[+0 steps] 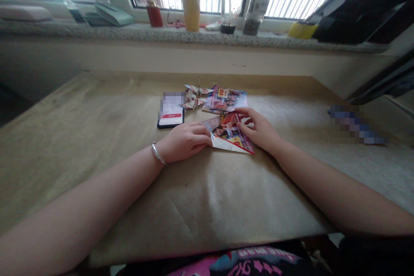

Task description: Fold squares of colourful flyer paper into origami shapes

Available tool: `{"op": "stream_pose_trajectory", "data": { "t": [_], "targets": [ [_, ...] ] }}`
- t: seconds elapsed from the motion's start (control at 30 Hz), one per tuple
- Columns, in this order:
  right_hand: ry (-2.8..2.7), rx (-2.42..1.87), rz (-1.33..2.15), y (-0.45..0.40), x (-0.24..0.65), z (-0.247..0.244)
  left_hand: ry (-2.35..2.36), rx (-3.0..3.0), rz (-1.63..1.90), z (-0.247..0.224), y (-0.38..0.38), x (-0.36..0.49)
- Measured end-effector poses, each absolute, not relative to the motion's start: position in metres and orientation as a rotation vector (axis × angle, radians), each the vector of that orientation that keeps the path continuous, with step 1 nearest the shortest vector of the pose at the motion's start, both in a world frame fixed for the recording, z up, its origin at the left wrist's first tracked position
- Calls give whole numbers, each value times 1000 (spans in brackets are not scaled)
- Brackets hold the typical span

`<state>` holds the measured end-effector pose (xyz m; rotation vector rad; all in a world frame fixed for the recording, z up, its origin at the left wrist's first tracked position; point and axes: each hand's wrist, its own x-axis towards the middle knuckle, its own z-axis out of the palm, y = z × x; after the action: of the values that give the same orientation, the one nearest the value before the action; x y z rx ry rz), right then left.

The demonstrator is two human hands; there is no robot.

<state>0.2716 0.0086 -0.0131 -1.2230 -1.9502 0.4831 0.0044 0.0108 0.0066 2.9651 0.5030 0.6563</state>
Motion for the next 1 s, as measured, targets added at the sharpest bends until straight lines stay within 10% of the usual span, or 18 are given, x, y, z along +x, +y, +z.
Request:
{"op": "stream_pose_trajectory", "data": {
  "t": [1.0],
  "targets": [
    [-1899,-1373,628,10,279,-12,649,3097,545,8,9,3]
  ]
}}
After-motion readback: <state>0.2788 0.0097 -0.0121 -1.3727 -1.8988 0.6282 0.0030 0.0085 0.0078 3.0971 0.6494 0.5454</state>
